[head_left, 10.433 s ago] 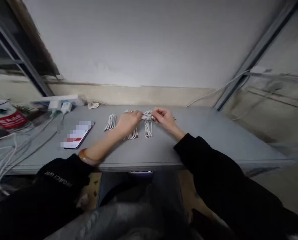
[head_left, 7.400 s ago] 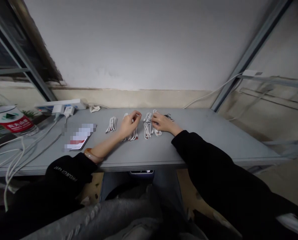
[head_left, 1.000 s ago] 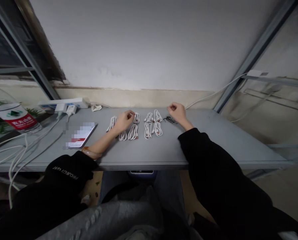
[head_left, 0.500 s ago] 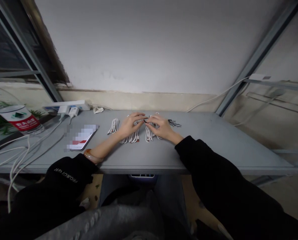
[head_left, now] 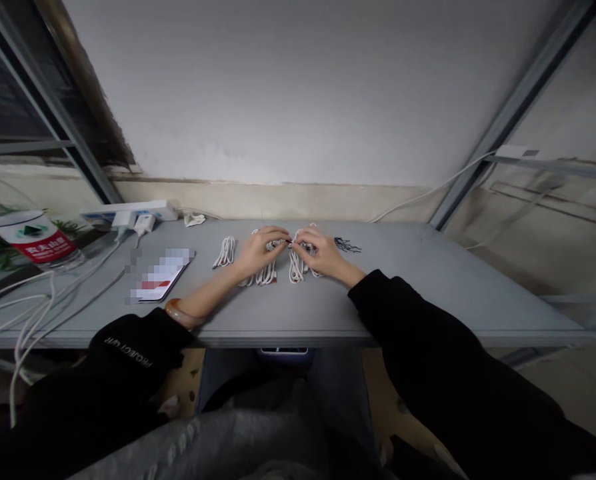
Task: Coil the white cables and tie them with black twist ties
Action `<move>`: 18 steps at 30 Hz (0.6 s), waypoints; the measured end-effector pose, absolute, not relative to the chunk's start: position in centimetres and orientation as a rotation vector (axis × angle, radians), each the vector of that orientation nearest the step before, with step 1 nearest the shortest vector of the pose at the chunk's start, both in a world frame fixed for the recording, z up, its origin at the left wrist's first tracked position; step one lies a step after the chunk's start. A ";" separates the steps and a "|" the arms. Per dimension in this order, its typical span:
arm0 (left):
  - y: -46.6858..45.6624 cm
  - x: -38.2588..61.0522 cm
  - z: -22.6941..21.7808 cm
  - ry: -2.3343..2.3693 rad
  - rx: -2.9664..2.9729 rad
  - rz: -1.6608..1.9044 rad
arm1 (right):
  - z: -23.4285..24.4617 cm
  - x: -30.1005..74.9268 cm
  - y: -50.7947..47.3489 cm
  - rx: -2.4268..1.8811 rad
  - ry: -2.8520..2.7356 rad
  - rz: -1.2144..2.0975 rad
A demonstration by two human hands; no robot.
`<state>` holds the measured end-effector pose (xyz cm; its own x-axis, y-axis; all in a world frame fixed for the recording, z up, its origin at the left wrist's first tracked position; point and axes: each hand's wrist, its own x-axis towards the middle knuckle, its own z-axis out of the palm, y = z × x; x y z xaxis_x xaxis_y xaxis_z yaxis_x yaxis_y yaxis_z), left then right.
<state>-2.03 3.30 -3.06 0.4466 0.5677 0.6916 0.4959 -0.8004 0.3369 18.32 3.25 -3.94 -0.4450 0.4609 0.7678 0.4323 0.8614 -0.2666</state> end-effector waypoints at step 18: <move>1.8 -1.6 -1.6 1.113 2.290 1.037 | -4.1 18.5 3.7 -0.811 -2.144 0.165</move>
<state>-1.59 1.77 -1.56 0.4107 0.7932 0.4497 0.5045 -0.6085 0.6126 18.52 3.71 -4.07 -0.4575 0.6018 0.6546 0.4945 0.7840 -0.3752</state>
